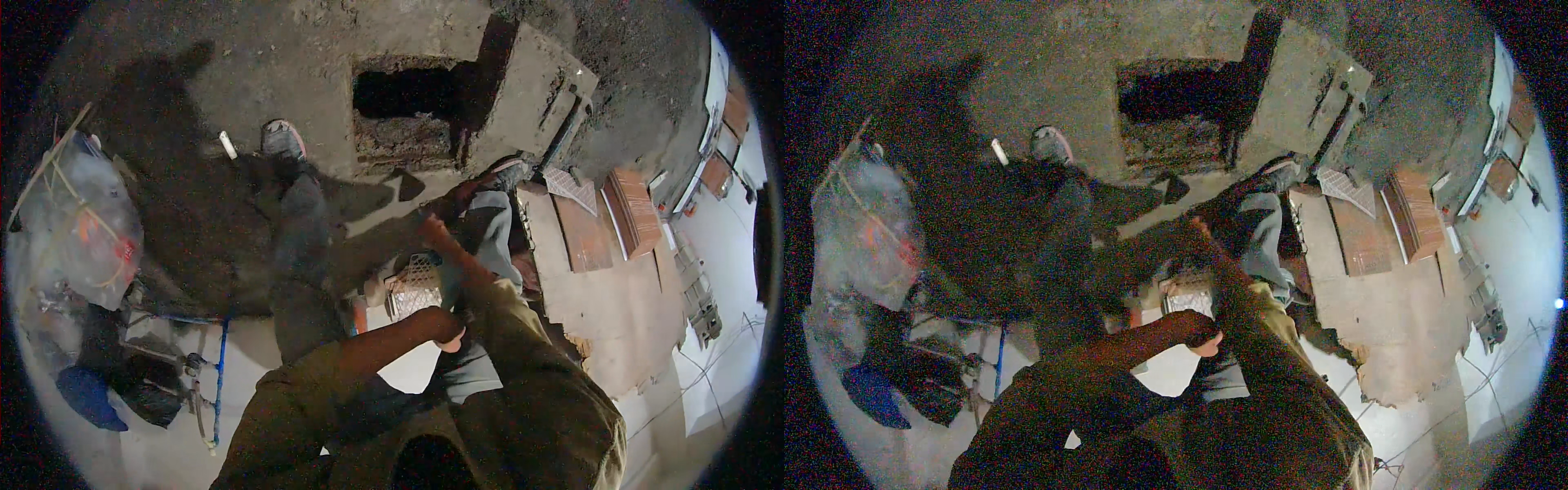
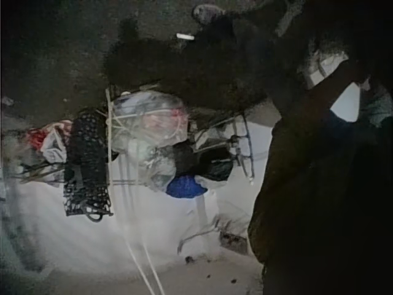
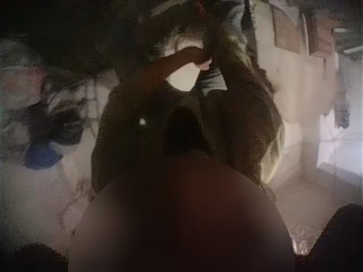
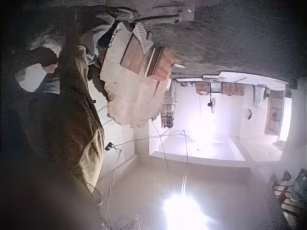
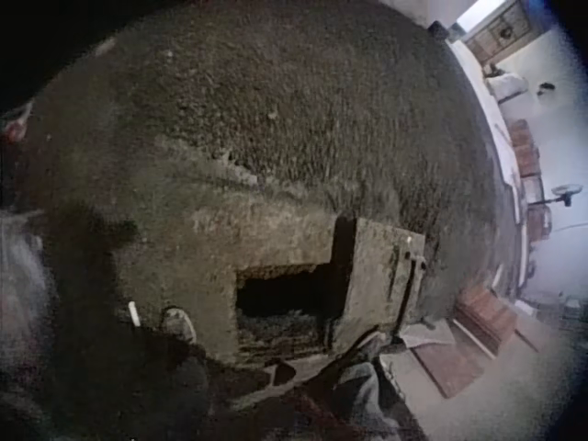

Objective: Using a hammer and trowel to remove a concrete slab and patch the floor area.

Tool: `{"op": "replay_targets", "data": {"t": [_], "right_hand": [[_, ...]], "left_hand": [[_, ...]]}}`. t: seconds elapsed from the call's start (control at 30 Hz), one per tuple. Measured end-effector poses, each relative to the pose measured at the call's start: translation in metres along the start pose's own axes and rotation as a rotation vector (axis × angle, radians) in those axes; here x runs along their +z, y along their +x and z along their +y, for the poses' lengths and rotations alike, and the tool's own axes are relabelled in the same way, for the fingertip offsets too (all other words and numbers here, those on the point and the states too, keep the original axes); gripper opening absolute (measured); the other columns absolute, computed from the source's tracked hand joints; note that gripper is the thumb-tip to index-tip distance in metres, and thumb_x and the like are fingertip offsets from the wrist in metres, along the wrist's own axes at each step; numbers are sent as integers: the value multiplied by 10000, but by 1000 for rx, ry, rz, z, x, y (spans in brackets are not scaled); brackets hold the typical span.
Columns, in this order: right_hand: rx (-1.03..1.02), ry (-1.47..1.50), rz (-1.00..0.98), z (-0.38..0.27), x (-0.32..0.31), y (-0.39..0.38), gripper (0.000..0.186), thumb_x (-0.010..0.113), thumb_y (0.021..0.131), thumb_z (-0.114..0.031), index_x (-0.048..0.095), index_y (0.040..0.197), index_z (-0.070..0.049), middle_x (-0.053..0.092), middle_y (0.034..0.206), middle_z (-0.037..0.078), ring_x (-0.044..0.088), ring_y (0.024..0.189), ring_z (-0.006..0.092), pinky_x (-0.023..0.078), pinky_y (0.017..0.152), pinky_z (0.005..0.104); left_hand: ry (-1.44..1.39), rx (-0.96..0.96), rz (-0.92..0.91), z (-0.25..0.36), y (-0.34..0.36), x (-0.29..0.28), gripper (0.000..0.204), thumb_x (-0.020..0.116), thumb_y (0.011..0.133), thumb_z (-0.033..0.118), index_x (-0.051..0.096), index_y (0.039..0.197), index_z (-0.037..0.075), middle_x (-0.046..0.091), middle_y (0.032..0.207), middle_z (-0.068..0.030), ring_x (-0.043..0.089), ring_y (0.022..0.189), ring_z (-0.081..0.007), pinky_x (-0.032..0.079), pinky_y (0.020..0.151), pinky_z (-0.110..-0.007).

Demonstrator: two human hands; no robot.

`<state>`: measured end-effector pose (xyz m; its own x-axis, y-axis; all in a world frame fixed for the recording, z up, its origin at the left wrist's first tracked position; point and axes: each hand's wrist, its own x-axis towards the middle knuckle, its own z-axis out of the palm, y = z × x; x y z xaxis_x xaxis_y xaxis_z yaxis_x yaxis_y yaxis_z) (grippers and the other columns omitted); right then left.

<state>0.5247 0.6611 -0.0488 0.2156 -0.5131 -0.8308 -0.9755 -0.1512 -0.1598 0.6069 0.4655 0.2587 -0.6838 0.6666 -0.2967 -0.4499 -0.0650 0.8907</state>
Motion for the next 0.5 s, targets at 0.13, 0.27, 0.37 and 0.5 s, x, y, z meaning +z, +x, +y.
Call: {"op": "replay_targets", "data": {"t": [0.13,0.27,0.37,0.5], "right_hand": [[18,115,-83,9,-41,-3,201,553,838,-279,623,865,-93,587,843,144,588,706,276,492,616,384],[-56,161,-106,-9,-74,3,186,561,836,-257,636,870,-91,589,853,165,587,700,280,488,640,389],[-188,148,-137,-45,-91,12,179,564,835,-247,642,872,-90,590,858,175,586,698,282,486,652,391],[162,372,87,-13,-92,14,157,591,754,-207,643,842,-87,585,824,118,582,686,213,486,627,351]], "left_hand": [[-18,60,-163,-7,17,-5,317,492,820,305,636,1042,130,661,937,-130,643,813,-321,497,697,-438],[-107,89,275,-50,67,74,307,510,815,342,660,1001,150,667,913,-116,638,793,-298,494,719,-414],[-134,-22,315,-85,105,140,298,501,831,358,671,931,134,669,874,-106,633,764,-283,489,719,-417],[-80,29,312,-81,122,140,311,492,841,362,679,880,116,670,846,-105,630,745,-274,486,715,-420]]}}
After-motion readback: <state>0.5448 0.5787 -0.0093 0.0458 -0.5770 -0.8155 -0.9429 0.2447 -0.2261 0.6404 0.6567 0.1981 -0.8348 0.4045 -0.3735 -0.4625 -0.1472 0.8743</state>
